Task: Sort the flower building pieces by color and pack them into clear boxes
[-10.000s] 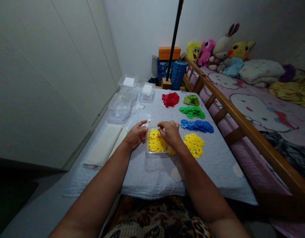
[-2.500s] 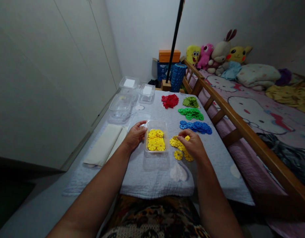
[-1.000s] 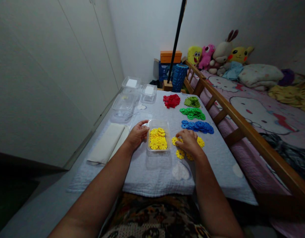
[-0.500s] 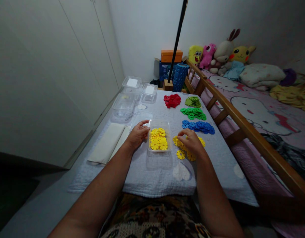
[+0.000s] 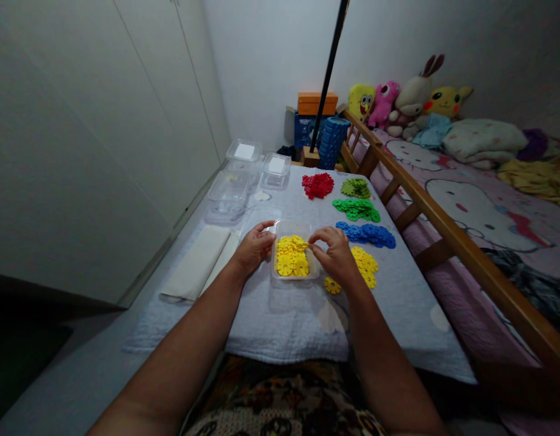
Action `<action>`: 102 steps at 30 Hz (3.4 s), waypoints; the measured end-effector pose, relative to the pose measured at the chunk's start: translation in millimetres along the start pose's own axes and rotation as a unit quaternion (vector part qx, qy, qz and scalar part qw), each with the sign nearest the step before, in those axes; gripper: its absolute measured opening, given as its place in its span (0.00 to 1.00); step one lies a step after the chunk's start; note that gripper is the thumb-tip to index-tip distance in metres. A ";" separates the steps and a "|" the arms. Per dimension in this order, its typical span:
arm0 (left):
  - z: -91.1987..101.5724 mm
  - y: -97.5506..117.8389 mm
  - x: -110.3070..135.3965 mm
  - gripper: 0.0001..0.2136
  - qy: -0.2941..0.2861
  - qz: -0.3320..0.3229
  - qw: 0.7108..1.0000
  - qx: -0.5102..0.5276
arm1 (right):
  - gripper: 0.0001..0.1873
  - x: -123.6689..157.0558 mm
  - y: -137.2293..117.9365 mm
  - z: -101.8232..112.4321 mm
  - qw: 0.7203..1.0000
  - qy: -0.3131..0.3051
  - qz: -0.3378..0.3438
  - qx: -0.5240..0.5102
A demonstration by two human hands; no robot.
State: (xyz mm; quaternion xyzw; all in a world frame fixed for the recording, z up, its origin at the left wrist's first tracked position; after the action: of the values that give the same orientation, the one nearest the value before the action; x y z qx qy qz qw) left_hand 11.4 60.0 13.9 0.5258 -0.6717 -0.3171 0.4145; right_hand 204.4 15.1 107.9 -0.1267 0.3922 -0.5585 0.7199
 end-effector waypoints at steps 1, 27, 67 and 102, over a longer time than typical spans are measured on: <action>0.0 0.1 0.1 0.29 -0.001 -0.001 1.000 0.001 | 0.05 -0.2 -1.8 -4.9 1.000 -0.004 0.004 0.022; -0.4 -1.0 -1.6 0.28 -0.015 -0.006 1.000 -0.008 | 0.08 21.8 83.1 28.3 0.979 -0.028 -0.086 0.185; -0.3 -1.1 -0.7 0.29 0.002 0.006 1.000 0.003 | 0.07 3.3 -8.9 -21.9 0.993 -0.001 0.033 0.109; 0.5 -0.9 -0.9 0.28 0.000 -0.014 1.000 -0.004 | 0.05 22.3 88.3 10.6 0.979 -0.032 -0.106 0.169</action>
State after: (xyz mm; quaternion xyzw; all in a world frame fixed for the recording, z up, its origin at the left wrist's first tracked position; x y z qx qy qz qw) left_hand 11.5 60.7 12.6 0.5336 -0.6632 -0.3256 0.4116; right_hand 275.6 22.6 50.7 -0.0621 0.2530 -0.6855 0.6798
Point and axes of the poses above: each hand's wrist, its own x-axis away from the middle knuckle, its own z-axis out of the back of the hand, y = z × x, the point moved 9 cm from there along -x, towards the middle knuckle, and after that the axes turned 6 degrees about y, right-handed, at the moved point
